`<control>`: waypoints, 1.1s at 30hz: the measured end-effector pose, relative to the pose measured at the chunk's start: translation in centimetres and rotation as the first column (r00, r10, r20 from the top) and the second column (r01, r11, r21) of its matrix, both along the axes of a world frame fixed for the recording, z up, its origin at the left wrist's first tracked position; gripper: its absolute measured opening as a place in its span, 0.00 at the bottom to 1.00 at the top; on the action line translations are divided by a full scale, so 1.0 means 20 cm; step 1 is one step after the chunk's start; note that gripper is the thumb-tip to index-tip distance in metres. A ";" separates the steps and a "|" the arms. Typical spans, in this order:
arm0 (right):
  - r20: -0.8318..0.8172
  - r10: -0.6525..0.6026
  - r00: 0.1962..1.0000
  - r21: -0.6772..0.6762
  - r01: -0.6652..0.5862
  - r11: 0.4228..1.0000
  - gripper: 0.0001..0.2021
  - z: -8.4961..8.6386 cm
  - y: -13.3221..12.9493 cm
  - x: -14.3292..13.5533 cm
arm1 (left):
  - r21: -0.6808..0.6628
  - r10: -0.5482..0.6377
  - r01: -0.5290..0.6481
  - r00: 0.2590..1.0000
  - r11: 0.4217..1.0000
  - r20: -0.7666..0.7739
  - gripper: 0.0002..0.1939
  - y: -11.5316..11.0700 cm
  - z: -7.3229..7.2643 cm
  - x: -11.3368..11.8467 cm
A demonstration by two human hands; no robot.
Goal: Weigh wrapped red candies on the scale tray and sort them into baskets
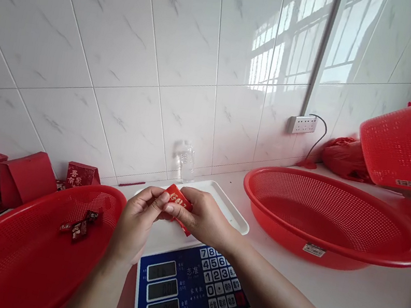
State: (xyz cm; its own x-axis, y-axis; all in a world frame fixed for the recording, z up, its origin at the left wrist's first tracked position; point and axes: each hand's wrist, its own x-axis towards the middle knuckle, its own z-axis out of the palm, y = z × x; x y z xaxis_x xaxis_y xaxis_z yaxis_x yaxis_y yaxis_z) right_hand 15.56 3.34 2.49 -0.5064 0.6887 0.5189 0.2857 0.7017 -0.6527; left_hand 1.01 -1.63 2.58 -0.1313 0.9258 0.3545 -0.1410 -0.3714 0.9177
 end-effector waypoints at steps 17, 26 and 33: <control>-0.274 0.203 0.940 0.172 -0.159 0.972 0.25 -0.03 -0.01 0.00 | 0.079 0.009 -0.006 0.999 0.997 -0.036 0.14 -0.04 0.00 0.03; -0.324 0.141 0.935 0.030 -0.138 0.990 0.17 0.01 -0.01 0.02 | 0.120 0.134 -0.124 0.988 0.985 -0.081 0.16 -0.04 0.01 0.02; -0.217 0.308 0.926 0.065 -0.301 0.951 0.21 0.05 -0.04 0.06 | 0.079 0.102 -0.078 0.923 0.994 -0.372 0.27 -0.04 -0.04 -0.01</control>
